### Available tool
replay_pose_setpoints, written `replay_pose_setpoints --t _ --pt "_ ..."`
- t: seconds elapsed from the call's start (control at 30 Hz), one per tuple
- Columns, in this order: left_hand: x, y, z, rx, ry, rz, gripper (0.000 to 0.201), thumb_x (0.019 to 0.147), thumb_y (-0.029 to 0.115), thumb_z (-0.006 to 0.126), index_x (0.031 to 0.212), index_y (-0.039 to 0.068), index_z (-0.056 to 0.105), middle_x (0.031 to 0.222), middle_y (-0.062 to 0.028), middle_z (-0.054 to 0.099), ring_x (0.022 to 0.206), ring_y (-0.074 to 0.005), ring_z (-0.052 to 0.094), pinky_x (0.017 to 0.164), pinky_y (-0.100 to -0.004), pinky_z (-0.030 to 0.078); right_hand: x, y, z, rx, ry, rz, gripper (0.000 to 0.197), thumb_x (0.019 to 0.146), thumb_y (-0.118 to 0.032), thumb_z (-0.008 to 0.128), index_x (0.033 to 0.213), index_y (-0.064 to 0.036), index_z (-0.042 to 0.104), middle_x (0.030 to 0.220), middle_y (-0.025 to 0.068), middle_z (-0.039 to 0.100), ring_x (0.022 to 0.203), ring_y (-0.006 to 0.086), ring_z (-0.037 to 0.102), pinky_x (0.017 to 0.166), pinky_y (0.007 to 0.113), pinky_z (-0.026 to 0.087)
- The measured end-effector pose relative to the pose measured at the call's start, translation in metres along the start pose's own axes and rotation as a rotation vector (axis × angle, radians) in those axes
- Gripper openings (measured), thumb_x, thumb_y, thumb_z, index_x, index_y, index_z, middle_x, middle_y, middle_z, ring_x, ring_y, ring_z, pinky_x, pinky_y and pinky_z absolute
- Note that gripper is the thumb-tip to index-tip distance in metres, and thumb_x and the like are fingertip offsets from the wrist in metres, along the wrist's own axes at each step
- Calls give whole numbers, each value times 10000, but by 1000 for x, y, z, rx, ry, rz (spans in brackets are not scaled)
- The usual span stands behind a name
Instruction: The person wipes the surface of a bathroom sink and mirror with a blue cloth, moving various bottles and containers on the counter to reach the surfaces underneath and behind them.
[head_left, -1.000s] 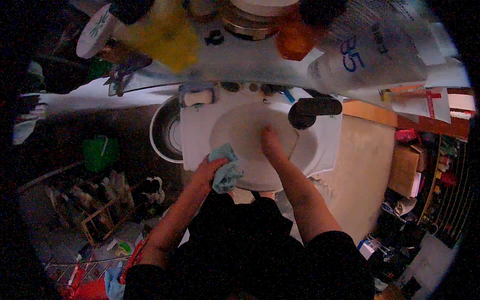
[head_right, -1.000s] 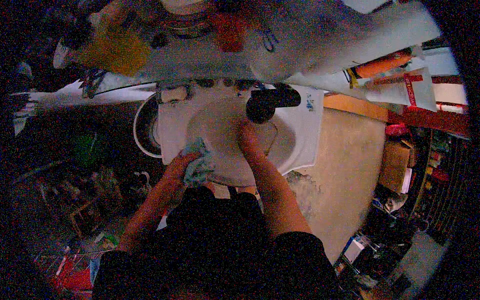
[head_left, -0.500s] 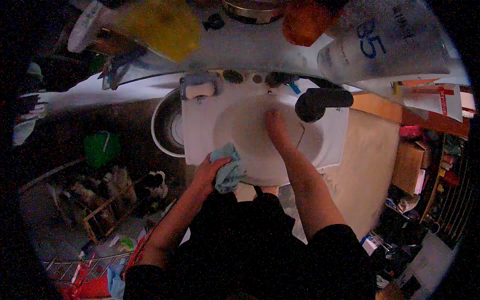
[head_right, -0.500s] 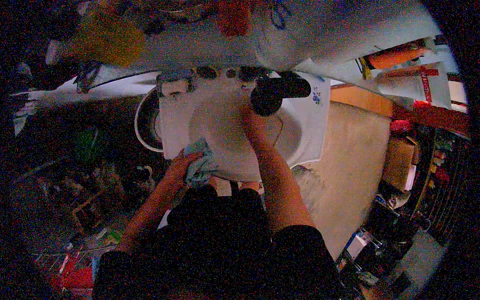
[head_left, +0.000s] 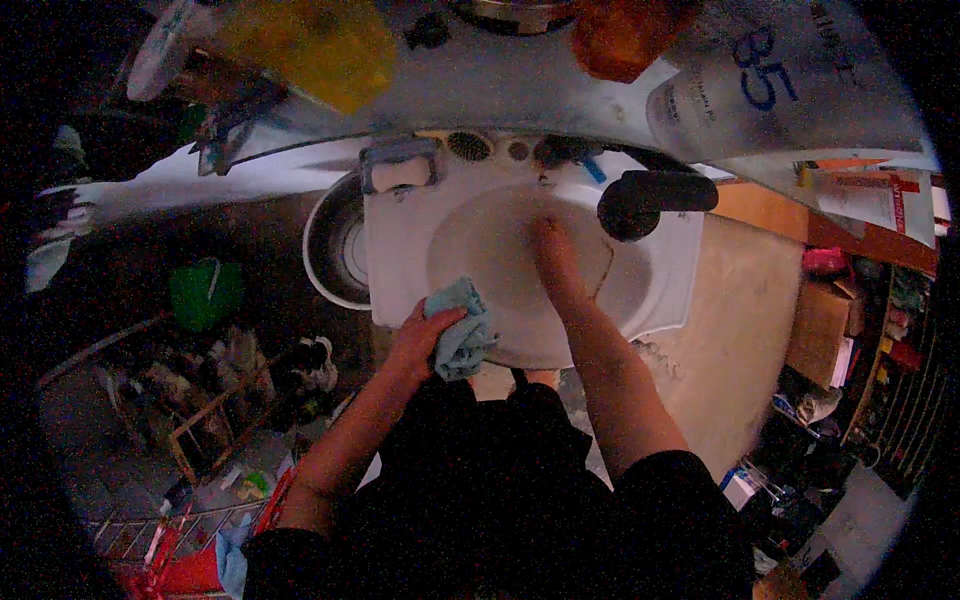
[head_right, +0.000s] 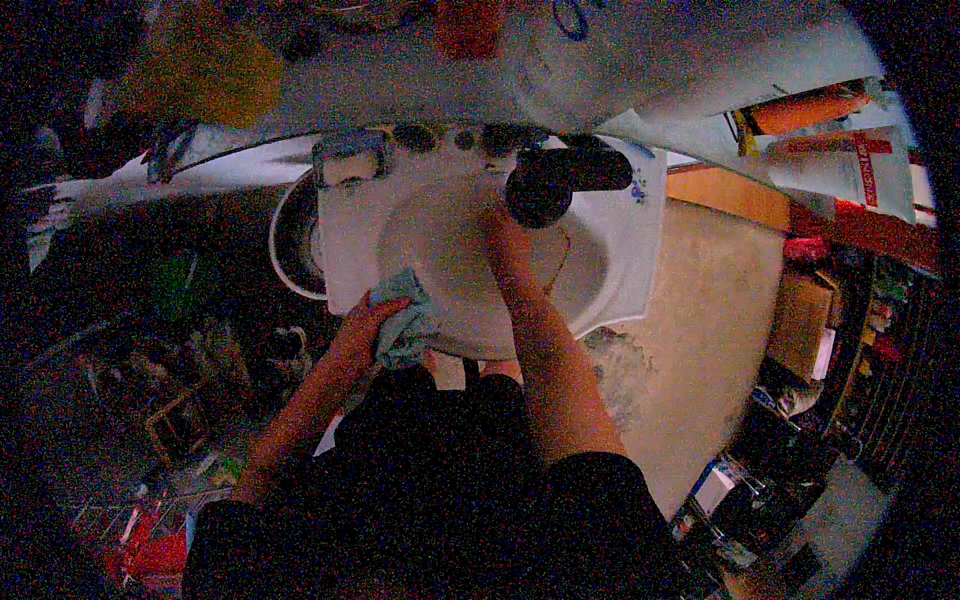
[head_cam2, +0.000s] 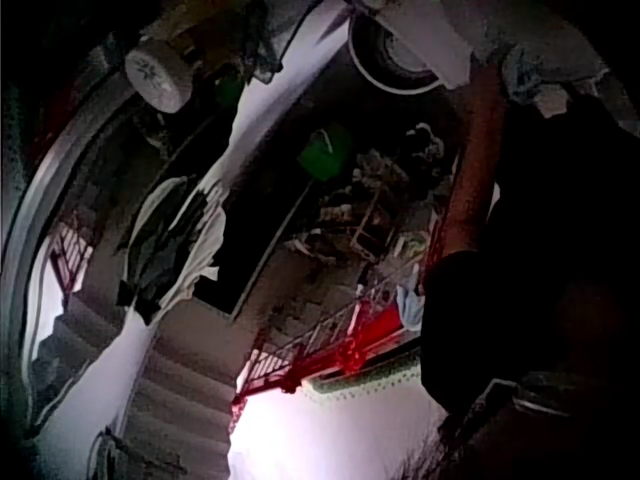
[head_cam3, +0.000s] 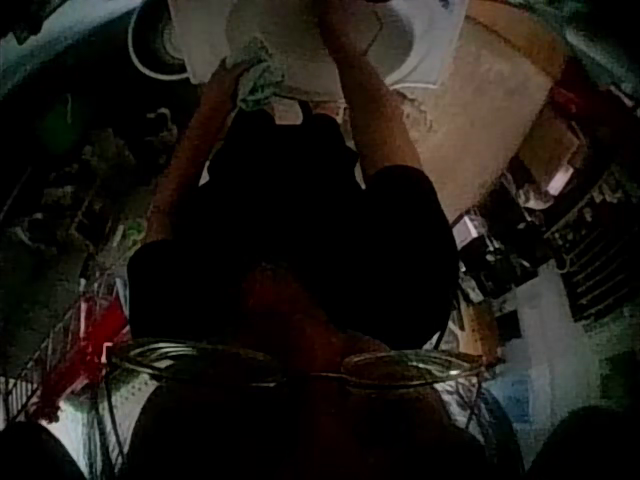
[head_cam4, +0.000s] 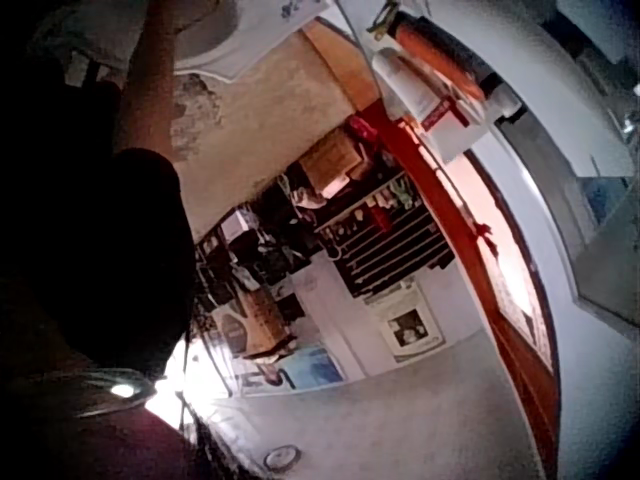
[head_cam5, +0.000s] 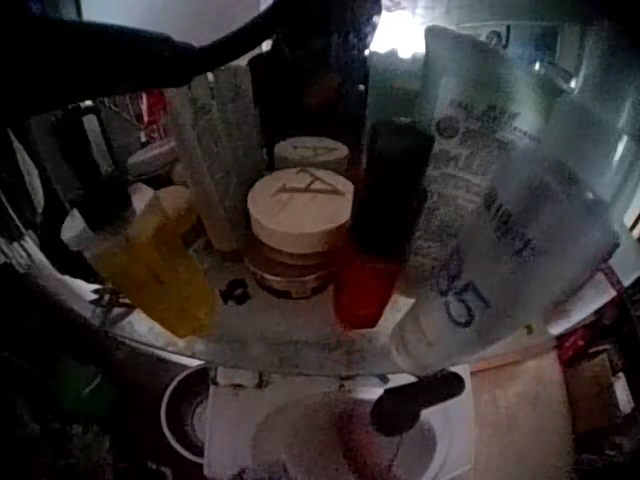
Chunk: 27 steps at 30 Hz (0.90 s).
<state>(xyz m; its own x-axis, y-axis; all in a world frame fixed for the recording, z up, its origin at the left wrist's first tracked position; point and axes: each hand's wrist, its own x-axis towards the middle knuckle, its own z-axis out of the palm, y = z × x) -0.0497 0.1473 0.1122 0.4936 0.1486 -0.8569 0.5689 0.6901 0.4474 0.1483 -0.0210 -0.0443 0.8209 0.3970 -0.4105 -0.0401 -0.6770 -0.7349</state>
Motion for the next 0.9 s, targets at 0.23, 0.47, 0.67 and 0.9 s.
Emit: replay_pose_setpoints --t 0.23,0.47,0.67,0.9 --pt "3 -2 -11 8 17 -1 641 815 170 797 1322 18 435 1150 -154 631 1012 -303 666 823 -462 586 -25 -17 4 313 80 229 461 1020 -313 393 1295 27 540 1276 222 598 1180 359 556 1010 430 413" --pt "-10 6 -14 -40 64 -13 689 812 158 800 1363 19 410 1175 -157 625 1042 -307 657 844 -457 583 -9 -18 25 -30 52 33 436 1006 -251 418 1287 62 532 1268 295 576 1162 460 557 1024 487 409" --pt "0 4 -8 -7 55 -36 715 814 155 801 1388 37 391 1212 -163 610 1061 -314 650 845 -470 585 36 26 37 -272 -25 -70 383 1008 -229 413 1257 22 559 1204 275 610 1147 449 571 978 511 447" --pt "-4 11 21 -8 9 -85 723 821 161 797 1398 44 378 1216 -163 606 1058 -311 650 842 -480 581 63 54 14 -311 79 -60 371 986 -228 460 1236 24 567 1209 259 618 1141 444 577 968 515 463"
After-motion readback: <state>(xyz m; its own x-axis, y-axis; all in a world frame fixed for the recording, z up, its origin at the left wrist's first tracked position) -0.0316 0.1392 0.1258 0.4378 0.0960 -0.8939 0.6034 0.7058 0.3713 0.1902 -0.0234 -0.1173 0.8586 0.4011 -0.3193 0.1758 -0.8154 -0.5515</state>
